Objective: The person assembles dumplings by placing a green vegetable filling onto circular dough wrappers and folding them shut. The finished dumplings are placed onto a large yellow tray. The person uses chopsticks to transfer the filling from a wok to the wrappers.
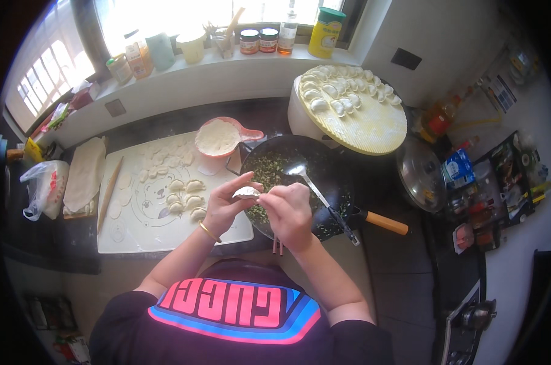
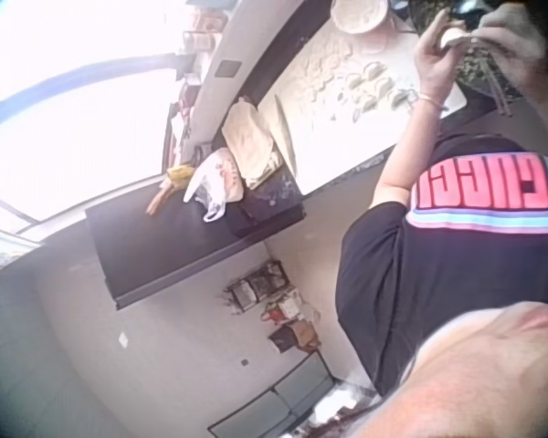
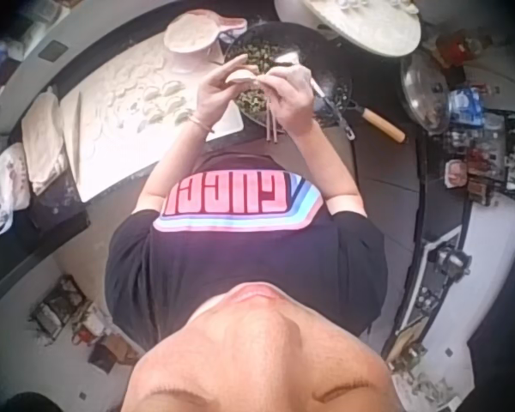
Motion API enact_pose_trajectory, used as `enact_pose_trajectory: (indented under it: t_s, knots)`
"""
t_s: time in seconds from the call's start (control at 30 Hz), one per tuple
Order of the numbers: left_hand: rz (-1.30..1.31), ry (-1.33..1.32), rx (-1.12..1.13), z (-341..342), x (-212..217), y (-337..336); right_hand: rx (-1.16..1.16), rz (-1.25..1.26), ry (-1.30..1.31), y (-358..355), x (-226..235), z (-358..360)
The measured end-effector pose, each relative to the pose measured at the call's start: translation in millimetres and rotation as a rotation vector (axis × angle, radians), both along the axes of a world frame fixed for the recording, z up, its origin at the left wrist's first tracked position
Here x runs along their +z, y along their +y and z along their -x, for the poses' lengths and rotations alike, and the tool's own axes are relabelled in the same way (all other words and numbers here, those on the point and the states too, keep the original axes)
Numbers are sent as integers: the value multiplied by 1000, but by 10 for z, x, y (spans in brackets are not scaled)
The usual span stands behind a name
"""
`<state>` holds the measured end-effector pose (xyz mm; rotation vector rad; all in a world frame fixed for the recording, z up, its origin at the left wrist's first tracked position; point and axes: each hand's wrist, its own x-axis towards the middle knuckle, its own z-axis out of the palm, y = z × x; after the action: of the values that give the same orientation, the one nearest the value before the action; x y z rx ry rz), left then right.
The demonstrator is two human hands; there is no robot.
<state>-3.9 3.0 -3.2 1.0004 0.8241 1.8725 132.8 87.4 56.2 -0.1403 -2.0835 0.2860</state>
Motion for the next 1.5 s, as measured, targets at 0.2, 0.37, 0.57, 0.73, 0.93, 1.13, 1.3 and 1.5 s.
enact_pose_trajectory:
  t_s: [0.2,0.37,0.57,0.73,0.93,1.13,1.3,1.5]
  knots:
    - [-15,26,6,-21,41,-6,-9,-143,-12,10,-81,27]
    - [-28,47,10,-22,46,-18,23,-70,-29,-6,-69,53]
    - [-19,87,31,-45,71,-38,-43,-30,-71,-72,-42,130]
    - [-7,35,30,-74,63,-40,28,52,-63,-47,-33,78]
    - [4,-82,0,-100,49,-40,72,543,6,-58,37,-65]
    - [-20,-1,48,-224,114,-27,49,103,18,-8,-22,-62]
    - [-9,74,107,-343,193,-68,56,20,1,11,-5,-139]
    - [-90,255,217,-482,285,-165,169,99,115,35,50,-354]
